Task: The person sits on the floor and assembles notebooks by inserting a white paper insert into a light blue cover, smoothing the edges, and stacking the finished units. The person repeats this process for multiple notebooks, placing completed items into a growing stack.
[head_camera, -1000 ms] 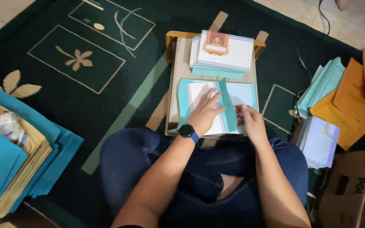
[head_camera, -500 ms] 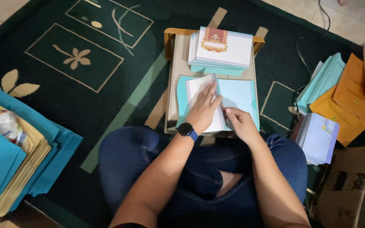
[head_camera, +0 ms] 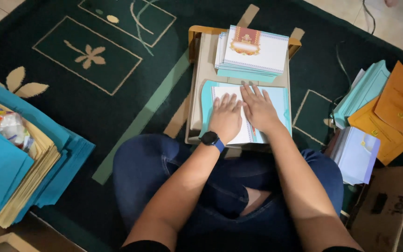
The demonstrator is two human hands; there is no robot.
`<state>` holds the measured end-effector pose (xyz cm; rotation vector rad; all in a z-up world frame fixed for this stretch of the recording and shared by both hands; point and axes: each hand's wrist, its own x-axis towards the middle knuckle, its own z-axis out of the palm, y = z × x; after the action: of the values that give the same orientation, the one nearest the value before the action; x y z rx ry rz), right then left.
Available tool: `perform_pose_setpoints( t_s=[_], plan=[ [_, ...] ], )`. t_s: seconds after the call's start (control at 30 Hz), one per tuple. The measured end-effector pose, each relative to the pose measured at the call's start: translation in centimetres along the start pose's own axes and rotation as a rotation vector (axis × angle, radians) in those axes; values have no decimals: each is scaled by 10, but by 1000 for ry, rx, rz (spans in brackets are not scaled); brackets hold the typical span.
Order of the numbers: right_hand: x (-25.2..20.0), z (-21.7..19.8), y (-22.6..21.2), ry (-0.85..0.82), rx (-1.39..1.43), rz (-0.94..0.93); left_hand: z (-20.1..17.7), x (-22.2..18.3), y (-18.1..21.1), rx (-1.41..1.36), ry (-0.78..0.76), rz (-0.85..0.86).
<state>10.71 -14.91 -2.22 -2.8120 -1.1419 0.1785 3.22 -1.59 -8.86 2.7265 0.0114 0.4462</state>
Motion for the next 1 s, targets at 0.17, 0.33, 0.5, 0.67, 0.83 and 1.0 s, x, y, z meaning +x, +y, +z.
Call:
perform_pose_setpoints(
  t_s=[0.17, 0.33, 0.5, 0.67, 0.83, 1.0],
  plan=[
    [-49, 1, -3, -55, 44, -31, -17, 3, 4, -11, -130, -29],
    [-101, -10, -14, -9, 320, -35, -55, -8, 16, -20, -328, 29],
    [-100, 8, 18, 293, 1250, 214, -63, -36, 36, 120, -608, 87],
    [-100, 19, 30, 703, 1103, 259, -133, -31, 41, -366, -217, 73],
    [-79, -2, 32, 772, 1211, 76, -117, -20, 25, -981, 54, -64],
    [-26, -68, 32, 675, 1370, 205, -105, 2, 21, -1134, 529, -273]
  ],
)
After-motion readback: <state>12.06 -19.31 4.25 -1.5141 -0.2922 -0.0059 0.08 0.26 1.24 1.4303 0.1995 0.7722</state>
